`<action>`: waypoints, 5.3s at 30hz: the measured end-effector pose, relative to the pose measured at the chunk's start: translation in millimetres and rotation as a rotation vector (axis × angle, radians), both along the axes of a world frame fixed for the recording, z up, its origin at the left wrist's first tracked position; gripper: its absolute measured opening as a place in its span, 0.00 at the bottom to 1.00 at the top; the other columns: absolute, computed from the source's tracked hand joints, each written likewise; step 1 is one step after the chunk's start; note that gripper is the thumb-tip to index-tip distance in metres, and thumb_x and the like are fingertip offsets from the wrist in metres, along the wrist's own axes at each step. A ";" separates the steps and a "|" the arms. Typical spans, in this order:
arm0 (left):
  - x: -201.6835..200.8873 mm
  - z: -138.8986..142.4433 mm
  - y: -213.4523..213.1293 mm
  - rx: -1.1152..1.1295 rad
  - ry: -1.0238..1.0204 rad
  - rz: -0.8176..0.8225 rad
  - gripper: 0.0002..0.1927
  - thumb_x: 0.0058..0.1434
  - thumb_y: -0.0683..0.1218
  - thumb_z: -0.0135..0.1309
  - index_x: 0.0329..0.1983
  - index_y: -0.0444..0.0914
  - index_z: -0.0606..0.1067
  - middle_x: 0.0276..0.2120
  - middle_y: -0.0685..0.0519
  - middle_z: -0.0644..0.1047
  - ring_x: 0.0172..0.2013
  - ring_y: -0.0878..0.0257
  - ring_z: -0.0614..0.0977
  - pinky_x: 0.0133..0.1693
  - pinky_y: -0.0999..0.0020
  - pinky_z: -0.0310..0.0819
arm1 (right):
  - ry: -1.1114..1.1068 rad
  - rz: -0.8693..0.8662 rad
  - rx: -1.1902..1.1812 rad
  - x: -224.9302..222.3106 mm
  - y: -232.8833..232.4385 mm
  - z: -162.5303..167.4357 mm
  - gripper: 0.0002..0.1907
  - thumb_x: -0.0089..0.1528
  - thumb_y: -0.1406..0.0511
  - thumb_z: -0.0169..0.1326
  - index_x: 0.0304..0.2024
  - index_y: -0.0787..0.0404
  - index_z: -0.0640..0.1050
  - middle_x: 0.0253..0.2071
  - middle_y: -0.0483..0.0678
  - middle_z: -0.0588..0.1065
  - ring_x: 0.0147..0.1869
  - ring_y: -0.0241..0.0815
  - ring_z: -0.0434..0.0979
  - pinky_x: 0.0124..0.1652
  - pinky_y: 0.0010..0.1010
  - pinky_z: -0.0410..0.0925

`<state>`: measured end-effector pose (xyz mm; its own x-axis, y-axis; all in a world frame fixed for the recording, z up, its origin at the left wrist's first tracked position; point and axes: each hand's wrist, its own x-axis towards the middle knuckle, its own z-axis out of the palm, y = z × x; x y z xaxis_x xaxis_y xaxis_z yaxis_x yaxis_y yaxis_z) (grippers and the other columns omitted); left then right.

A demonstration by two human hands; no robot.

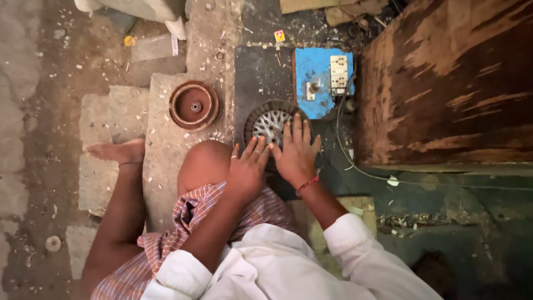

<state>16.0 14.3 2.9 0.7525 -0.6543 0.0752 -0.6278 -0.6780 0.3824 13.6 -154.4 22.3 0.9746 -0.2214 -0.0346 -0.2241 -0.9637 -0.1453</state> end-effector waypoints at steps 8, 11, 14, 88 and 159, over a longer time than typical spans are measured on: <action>0.6 -4.3 -0.7 -0.003 -0.048 -0.003 0.30 0.59 0.44 0.47 0.68 0.37 0.68 0.71 0.45 0.65 0.72 0.51 0.63 0.65 0.32 0.52 | -0.056 0.006 -0.019 0.0 2.2 -2.0 0.42 0.61 0.45 0.54 0.68 0.65 0.66 0.75 0.58 0.54 0.77 0.62 0.53 0.62 0.72 0.52; 0.2 -3.1 -0.8 -0.033 -0.046 0.010 0.32 0.59 0.44 0.48 0.69 0.36 0.68 0.71 0.44 0.65 0.71 0.50 0.63 0.65 0.32 0.53 | -0.049 -0.005 0.005 0.8 2.3 -2.0 0.41 0.62 0.46 0.54 0.68 0.65 0.67 0.76 0.59 0.54 0.77 0.62 0.53 0.62 0.73 0.52; -2.9 0.5 0.3 -0.022 -0.006 -0.013 0.33 0.56 0.43 0.49 0.68 0.35 0.68 0.71 0.43 0.65 0.71 0.48 0.64 0.65 0.32 0.53 | -0.042 -0.032 0.024 -1.2 1.4 -0.9 0.40 0.62 0.46 0.54 0.68 0.65 0.68 0.76 0.58 0.55 0.77 0.61 0.54 0.62 0.72 0.53; -1.6 1.7 -1.7 -0.069 -0.010 0.031 0.29 0.55 0.41 0.51 0.63 0.35 0.73 0.70 0.44 0.67 0.70 0.50 0.66 0.66 0.36 0.54 | -0.366 -0.104 0.854 27.9 -77.6 21.7 0.07 0.62 0.64 0.61 0.41 0.59 0.84 0.42 0.48 0.81 0.47 0.50 0.82 0.50 0.39 0.72; -2.0 -9.4 -1.8 -0.031 -0.017 0.032 0.28 0.60 0.43 0.48 0.65 0.37 0.71 0.71 0.46 0.66 0.72 0.52 0.65 0.67 0.33 0.54 | -0.245 0.256 -0.032 -7.8 -23.6 0.4 0.26 0.64 0.51 0.58 0.60 0.58 0.79 0.72 0.54 0.66 0.76 0.60 0.59 0.65 0.67 0.52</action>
<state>14.0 12.5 -6.5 0.7712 -0.6273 0.1081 -0.6129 -0.6859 0.3924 5.8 -177.9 22.7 0.9770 0.0336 0.2104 0.0629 -0.9890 -0.1338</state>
